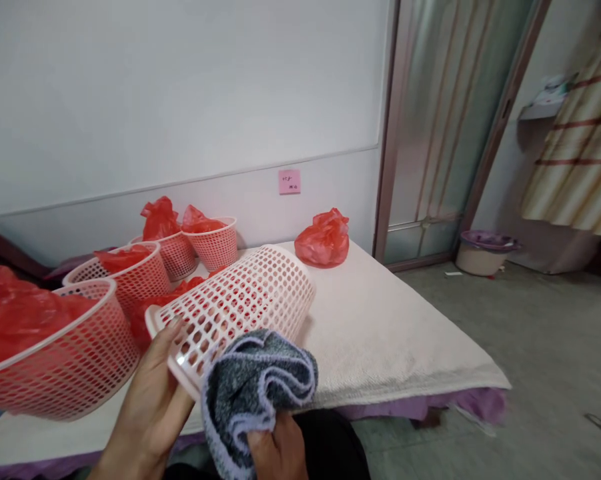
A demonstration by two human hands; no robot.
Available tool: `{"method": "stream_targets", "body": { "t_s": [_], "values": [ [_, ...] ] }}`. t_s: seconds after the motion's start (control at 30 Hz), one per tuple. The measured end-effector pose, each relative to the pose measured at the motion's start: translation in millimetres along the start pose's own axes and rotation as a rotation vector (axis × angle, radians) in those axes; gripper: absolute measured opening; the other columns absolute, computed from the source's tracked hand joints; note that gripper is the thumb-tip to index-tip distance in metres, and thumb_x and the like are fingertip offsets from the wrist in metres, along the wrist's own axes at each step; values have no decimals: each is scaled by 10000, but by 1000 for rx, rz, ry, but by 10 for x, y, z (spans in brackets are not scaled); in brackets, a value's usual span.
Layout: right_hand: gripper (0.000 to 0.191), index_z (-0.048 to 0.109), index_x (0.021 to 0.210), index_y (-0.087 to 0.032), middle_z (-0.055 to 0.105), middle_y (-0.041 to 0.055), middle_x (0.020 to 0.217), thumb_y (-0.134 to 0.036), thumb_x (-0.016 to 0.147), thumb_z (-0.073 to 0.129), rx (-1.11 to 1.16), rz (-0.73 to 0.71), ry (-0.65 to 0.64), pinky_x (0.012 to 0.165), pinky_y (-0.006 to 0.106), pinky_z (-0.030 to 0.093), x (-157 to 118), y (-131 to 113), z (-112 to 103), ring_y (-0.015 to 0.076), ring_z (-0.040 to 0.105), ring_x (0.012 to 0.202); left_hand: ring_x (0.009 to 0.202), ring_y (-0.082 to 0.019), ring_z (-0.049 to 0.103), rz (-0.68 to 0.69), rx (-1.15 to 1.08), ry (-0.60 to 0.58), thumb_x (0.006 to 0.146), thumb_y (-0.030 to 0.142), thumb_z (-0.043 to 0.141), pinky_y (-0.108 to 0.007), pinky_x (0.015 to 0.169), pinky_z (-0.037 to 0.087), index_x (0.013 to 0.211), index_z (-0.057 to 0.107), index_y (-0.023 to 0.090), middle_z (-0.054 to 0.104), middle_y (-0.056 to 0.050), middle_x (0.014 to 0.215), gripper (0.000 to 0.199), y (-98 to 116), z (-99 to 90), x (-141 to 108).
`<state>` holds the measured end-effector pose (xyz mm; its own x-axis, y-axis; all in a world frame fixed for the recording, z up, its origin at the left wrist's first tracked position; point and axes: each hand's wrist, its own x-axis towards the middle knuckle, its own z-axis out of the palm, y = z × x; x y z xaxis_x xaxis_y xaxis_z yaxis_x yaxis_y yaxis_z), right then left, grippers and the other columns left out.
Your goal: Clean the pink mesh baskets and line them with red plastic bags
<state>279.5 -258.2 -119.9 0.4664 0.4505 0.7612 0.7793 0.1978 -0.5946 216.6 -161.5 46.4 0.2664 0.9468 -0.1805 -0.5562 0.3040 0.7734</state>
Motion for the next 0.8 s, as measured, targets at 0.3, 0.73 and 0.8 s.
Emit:
{"method": "stream_targets", "body": {
  "t_s": [0.3,0.73,0.8],
  "values": [
    [324,615,962,-189,621,54,827,-118,662,514,219,42,-79,653,307,495,957,172,-398,204,593,746,1186,-286,613,69,360,-477,804,399,689,-431,1024,489,1227,610,211,658,-109,1288,470,-554,-73,55],
    [384,626,1125,-217,652,44,995,-148,756,545,567,171,-137,827,292,509,1269,61,-589,182,611,901,1045,-275,695,803,1269,-593,847,212,563,-379,909,553,1200,677,251,740,-89,1140,373,-968,-599,87],
    [566,618,1187,-234,626,85,1088,-104,643,532,431,-38,-154,871,357,509,1119,40,-493,235,595,1003,815,-261,737,683,1057,-394,774,298,678,-324,730,601,968,759,223,786,-57,921,224,-808,-500,39]
  ]
}}
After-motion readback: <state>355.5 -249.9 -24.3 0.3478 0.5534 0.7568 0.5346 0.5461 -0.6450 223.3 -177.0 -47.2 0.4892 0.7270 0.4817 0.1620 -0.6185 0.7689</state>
